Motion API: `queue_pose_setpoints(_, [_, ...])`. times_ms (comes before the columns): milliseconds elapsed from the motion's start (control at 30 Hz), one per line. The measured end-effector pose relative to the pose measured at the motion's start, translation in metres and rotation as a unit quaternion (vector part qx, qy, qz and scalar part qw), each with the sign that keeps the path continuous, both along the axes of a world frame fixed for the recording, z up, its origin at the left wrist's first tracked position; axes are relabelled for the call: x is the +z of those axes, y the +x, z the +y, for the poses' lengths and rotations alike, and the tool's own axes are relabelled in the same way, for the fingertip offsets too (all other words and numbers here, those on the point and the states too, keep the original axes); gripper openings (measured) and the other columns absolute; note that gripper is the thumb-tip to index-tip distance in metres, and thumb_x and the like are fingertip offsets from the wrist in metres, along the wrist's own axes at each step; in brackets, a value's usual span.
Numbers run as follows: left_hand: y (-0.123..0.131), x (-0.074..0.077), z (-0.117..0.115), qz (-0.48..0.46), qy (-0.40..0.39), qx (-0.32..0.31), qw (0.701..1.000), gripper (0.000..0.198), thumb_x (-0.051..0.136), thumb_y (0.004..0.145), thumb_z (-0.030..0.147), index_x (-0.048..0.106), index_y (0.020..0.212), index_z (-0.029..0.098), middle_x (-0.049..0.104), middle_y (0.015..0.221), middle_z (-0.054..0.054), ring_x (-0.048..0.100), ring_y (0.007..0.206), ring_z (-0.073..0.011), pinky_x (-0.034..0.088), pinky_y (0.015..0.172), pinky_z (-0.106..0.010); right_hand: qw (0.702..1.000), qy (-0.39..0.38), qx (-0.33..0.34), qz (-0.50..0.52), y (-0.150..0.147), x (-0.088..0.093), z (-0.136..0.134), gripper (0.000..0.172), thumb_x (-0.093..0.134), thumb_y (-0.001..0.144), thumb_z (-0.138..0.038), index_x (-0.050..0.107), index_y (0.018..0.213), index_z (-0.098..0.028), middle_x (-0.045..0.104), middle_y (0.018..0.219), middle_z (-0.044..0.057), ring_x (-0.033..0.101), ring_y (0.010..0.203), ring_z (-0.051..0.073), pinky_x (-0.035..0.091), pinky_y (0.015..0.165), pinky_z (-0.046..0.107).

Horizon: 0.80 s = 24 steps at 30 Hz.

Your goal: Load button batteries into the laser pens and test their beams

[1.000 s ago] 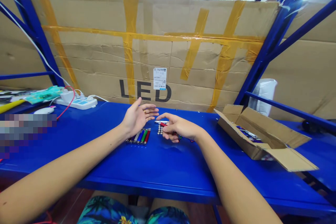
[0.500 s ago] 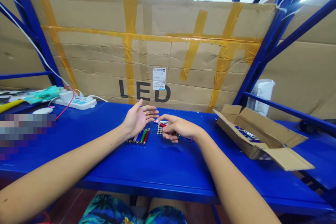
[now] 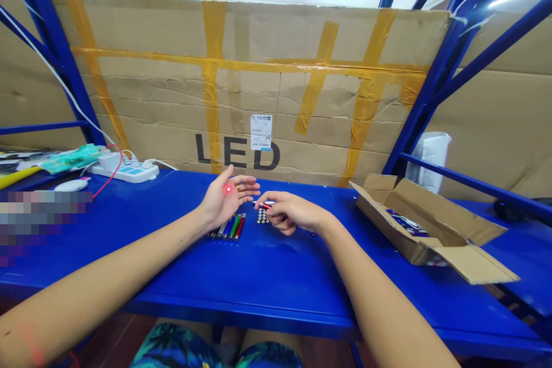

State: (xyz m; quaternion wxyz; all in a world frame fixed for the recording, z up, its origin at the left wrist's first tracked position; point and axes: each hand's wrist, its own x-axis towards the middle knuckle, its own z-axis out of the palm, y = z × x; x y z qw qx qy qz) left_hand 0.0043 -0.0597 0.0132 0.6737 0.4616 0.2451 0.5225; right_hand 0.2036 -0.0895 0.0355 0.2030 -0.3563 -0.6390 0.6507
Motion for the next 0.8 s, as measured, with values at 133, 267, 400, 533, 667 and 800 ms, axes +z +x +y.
queue_pose_setpoints(133, [0.0,0.0007,-0.0006,0.002,-0.002,0.004,1.0,0.057,0.04,0.089,0.06,0.068,0.088,0.01,0.07,0.092,-0.015,0.065,0.085,-0.023,0.048,0.079,-0.035,1.0,0.0,-0.007,-0.004,0.0,0.0,0.0003,0.023,0.056,0.081,-0.019,0.048,0.102,-0.023,0.026,0.056,-0.009,0.019,0.043,0.005,0.014,0.041,0.019])
queue_pose_setpoints(267, [-0.0001,0.0015,-0.0005,0.002,-0.004,0.004,1.0,0.057,0.039,0.089,0.06,0.067,0.088,0.011,0.07,0.092,-0.015,0.065,0.085,-0.0233,0.048,0.08,-0.036,1.0,-0.002,-0.009,-0.007,0.0005,-0.0009,0.0009,0.023,0.056,0.081,-0.02,0.048,0.102,-0.023,0.026,0.056,-0.009,0.019,0.043,0.005,0.013,0.041,0.02])
queue_pose_setpoints(400, [-0.0007,0.0015,-0.0004,-0.001,0.0,0.004,1.0,0.058,0.038,0.089,0.061,0.067,0.089,0.011,0.07,0.092,-0.015,0.065,0.086,-0.0233,0.048,0.08,-0.035,1.0,0.003,-0.006,-0.012,0.0016,-0.0008,0.0011,0.024,0.057,0.08,-0.019,0.049,0.102,-0.023,0.027,0.056,-0.009,0.02,0.043,0.005,0.014,0.041,0.02])
queue_pose_setpoints(533, [-0.001,0.001,-0.0004,-0.009,0.004,0.007,1.0,0.058,0.039,0.089,0.061,0.068,0.088,0.011,0.07,0.09,-0.014,0.065,0.085,-0.0226,0.048,0.078,-0.034,1.0,0.006,0.003,-0.016,0.0024,-0.0001,0.0006,0.024,0.057,0.08,-0.021,0.049,0.102,-0.023,0.029,0.058,-0.009,0.022,0.044,0.005,0.016,0.04,0.02])
queue_pose_setpoints(667, [-0.0011,0.001,-0.0006,-0.015,0.002,0.006,1.0,0.058,0.039,0.089,0.06,0.068,0.088,0.01,0.07,0.09,-0.015,0.065,0.086,-0.0226,0.047,0.078,-0.034,1.0,0.007,0.013,-0.012,0.0021,0.0003,0.0002,0.023,0.058,0.08,-0.02,0.047,0.1,-0.023,0.027,0.055,-0.01,0.02,0.044,0.006,0.016,0.041,0.02])
queue_pose_setpoints(800, [-0.0016,0.0019,-0.0013,-0.018,0.002,0.007,1.0,0.058,0.04,0.089,0.061,0.068,0.088,0.01,0.07,0.088,-0.014,0.064,0.084,-0.0223,0.047,0.077,-0.034,1.0,0.01,0.011,-0.012,0.0018,0.0004,0.0001,0.024,0.058,0.081,-0.022,0.047,0.101,-0.023,0.029,0.055,-0.01,0.021,0.045,0.006,0.016,0.041,0.021])
